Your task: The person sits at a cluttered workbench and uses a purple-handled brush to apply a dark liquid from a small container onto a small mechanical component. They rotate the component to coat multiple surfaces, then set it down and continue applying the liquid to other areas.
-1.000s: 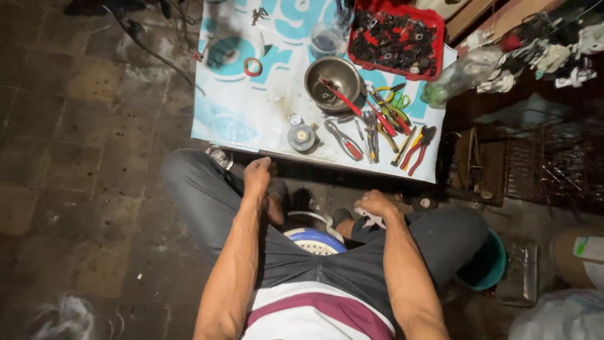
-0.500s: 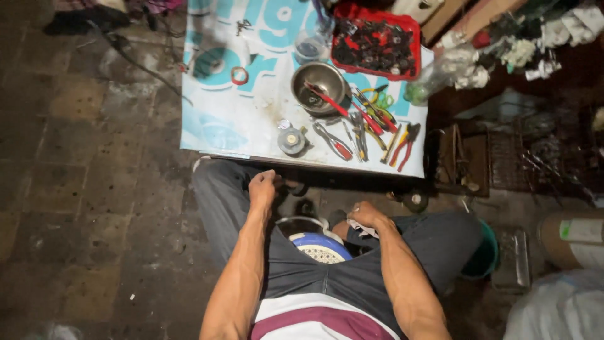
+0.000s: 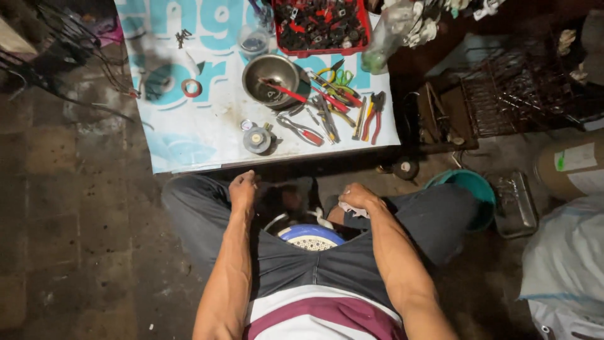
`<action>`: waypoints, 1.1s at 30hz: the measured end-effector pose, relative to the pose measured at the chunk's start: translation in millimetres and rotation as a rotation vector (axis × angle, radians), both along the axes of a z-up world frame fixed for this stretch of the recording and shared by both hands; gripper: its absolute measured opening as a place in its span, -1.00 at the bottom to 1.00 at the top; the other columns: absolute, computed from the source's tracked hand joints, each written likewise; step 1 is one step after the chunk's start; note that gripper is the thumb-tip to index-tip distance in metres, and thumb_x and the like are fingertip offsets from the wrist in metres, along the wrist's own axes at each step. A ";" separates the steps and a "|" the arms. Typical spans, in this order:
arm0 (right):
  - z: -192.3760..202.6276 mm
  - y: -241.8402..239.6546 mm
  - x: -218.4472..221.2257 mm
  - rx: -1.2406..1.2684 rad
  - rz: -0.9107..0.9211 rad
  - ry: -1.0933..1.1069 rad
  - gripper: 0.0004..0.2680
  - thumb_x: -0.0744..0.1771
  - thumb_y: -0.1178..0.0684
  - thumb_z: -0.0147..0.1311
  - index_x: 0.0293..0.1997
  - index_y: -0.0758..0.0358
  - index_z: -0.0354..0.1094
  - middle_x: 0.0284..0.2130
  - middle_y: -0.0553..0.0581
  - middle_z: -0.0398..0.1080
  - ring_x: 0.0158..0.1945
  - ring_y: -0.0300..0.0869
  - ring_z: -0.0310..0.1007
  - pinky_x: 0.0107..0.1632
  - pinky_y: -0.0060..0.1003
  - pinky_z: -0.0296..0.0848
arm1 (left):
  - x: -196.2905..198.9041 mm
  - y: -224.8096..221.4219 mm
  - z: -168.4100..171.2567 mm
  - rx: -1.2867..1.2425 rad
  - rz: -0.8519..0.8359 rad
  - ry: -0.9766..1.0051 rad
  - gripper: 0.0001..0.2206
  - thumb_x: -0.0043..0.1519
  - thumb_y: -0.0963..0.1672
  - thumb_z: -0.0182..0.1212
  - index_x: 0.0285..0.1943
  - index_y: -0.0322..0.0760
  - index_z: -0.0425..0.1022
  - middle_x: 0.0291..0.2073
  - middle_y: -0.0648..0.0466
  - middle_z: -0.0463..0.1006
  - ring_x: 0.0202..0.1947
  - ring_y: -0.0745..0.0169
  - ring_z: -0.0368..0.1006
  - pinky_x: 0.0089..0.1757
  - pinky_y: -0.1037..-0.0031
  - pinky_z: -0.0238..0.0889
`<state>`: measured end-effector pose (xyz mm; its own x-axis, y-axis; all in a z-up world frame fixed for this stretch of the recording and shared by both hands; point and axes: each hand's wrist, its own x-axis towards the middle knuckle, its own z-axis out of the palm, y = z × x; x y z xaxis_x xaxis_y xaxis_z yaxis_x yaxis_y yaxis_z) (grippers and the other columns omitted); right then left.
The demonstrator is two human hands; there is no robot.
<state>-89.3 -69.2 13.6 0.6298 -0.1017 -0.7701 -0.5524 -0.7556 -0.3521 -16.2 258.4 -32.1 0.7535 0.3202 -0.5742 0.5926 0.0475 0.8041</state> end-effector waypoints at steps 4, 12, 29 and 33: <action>-11.8 -9.7 -4.7 0.032 0.012 -0.007 -0.63 0.24 -0.17 0.10 0.05 0.23 0.47 0.10 0.36 0.43 0.22 0.18 0.38 0.21 0.06 0.38 | -10.9 -0.5 -19.9 0.069 -0.057 -0.070 -0.73 0.17 -0.06 0.24 -0.15 -0.39 0.61 -0.48 -0.14 0.51 -0.32 0.10 0.45 -0.20 0.27 0.34; 9.1 -6.1 -11.1 0.025 0.063 0.051 -0.69 0.29 -0.08 0.02 0.02 0.25 0.49 0.06 0.36 0.46 0.20 0.16 0.40 0.18 0.03 0.40 | -13.8 -7.6 -29.6 0.134 -0.104 -0.054 -0.74 0.17 0.00 0.25 -0.22 -0.26 0.62 -0.57 0.01 0.54 -0.33 0.15 0.49 -0.20 0.36 0.34; -120.3 -8.7 -18.0 0.069 0.039 0.078 -0.80 0.16 -0.05 0.17 -0.36 0.22 0.59 -0.38 0.20 0.54 -0.26 -0.04 0.51 -0.23 -0.14 0.45 | -35.2 -3.8 -28.6 0.197 -0.319 -0.057 -0.73 0.22 -0.04 0.18 -0.24 -0.39 0.60 -0.29 -0.17 0.62 -0.17 0.02 0.44 -0.09 0.21 0.27; -383.1 -26.6 -29.1 -0.241 0.398 -0.365 -0.87 0.20 -0.22 0.00 -0.54 -0.22 0.41 -0.41 -0.12 0.44 -0.27 -0.18 0.43 -0.24 -0.28 0.35 | -34.6 -26.3 -32.1 0.210 -0.484 0.088 -0.64 0.19 0.07 0.13 -0.17 -0.25 0.59 -0.25 -0.04 0.72 -0.22 0.36 0.45 -0.10 0.38 0.31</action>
